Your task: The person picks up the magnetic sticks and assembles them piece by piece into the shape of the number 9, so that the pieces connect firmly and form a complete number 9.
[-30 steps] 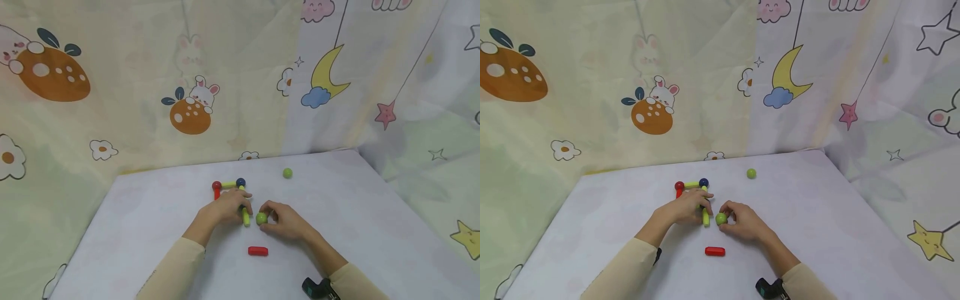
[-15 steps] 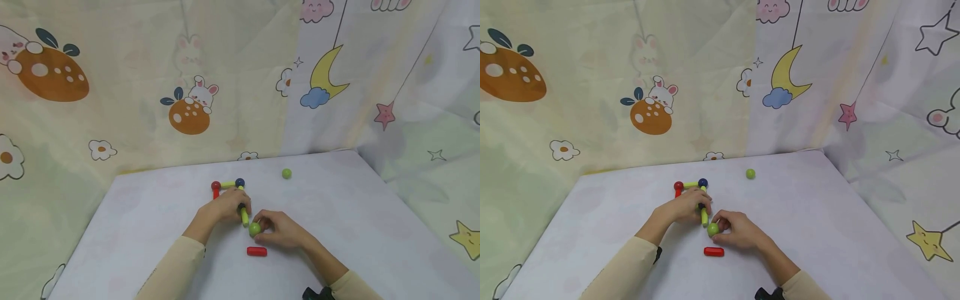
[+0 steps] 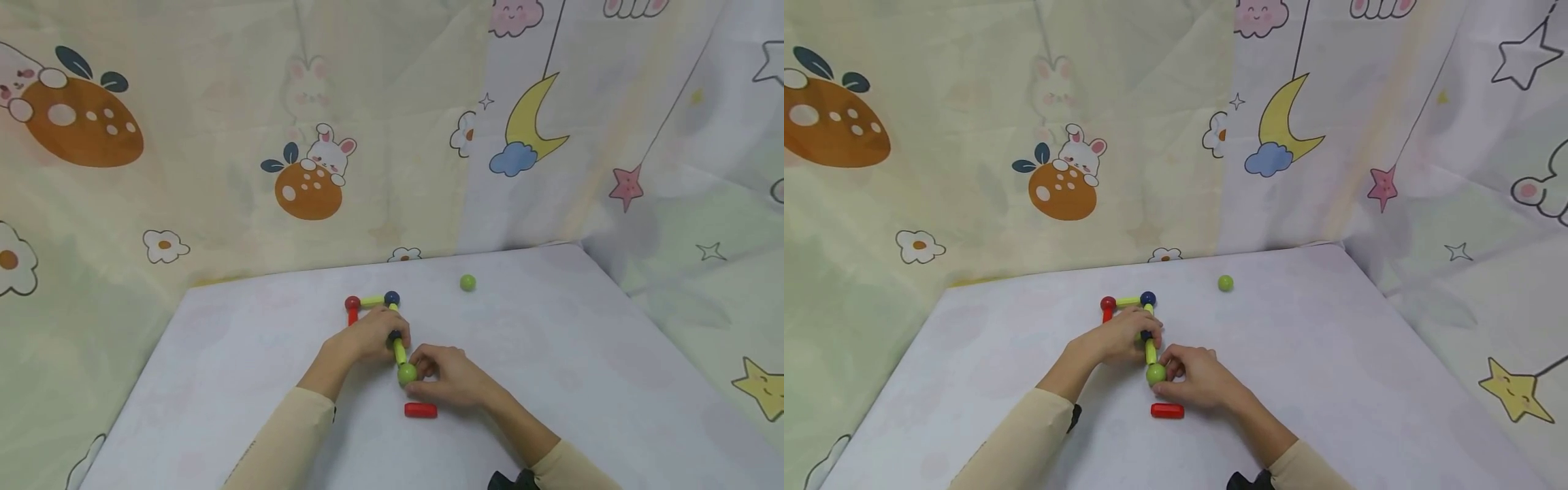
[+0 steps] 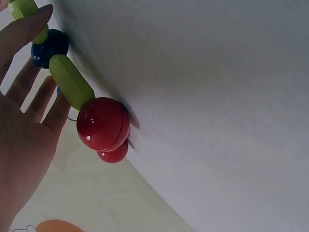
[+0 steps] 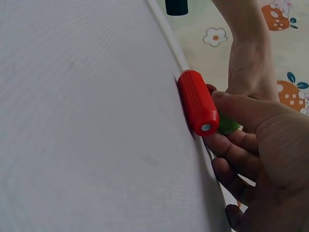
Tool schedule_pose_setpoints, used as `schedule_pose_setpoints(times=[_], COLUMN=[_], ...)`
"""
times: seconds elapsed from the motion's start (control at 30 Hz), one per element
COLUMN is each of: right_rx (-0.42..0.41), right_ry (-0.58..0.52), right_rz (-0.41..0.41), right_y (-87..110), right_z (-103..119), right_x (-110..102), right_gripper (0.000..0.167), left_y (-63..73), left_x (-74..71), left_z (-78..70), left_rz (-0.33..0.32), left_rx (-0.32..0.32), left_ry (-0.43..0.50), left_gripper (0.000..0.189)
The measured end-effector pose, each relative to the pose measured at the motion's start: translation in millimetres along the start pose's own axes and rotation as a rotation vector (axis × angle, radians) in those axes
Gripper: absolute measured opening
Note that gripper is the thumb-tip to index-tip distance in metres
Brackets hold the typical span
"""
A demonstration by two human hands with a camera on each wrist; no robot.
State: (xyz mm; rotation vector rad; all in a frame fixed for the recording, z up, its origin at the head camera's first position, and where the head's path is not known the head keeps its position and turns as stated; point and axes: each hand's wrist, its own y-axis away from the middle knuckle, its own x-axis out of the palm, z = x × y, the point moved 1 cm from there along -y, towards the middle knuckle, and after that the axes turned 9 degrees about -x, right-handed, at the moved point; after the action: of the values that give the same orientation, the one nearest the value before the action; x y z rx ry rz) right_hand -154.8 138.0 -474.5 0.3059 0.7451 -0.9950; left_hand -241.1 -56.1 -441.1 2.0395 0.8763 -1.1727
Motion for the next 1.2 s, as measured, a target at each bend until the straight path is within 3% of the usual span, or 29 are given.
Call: schedule_pose_setpoints(times=[0.27, 0.63, 0.73, 0.93, 1.2], right_rx=[0.036, 0.017, 0.018, 0.009, -0.022], right_ry=[0.021, -0.014, -0.048, -0.079, -0.06], right_rz=[-0.004, 0.006, 0.01, 0.029, 0.019], right_y=[-0.9, 5.4, 9.0, 17.0, 17.7], right_z=[-5, -8, -8, -7, -6], right_x=[2, -2, -4, -5, -2], right_gripper=[0.026, 0.031, 0.036, 0.042, 0.045], left_y=[-3.6, -6.3, -6.6, -7.0, -12.9], left_x=[1.4, 1.1, -1.1, -8.1, -11.6], left_z=[-1.0, -2.5, -2.9, -1.5, 3.1], left_rz=[0.001, 0.01, 0.015, 0.037, 0.018], left_rx=[0.001, -0.007, -0.01, -0.078, -0.093], left_ry=[0.0, 0.009, 0.044, 0.152, 0.188], left_gripper=[0.031, 0.032, 0.031, 0.033, 0.029])
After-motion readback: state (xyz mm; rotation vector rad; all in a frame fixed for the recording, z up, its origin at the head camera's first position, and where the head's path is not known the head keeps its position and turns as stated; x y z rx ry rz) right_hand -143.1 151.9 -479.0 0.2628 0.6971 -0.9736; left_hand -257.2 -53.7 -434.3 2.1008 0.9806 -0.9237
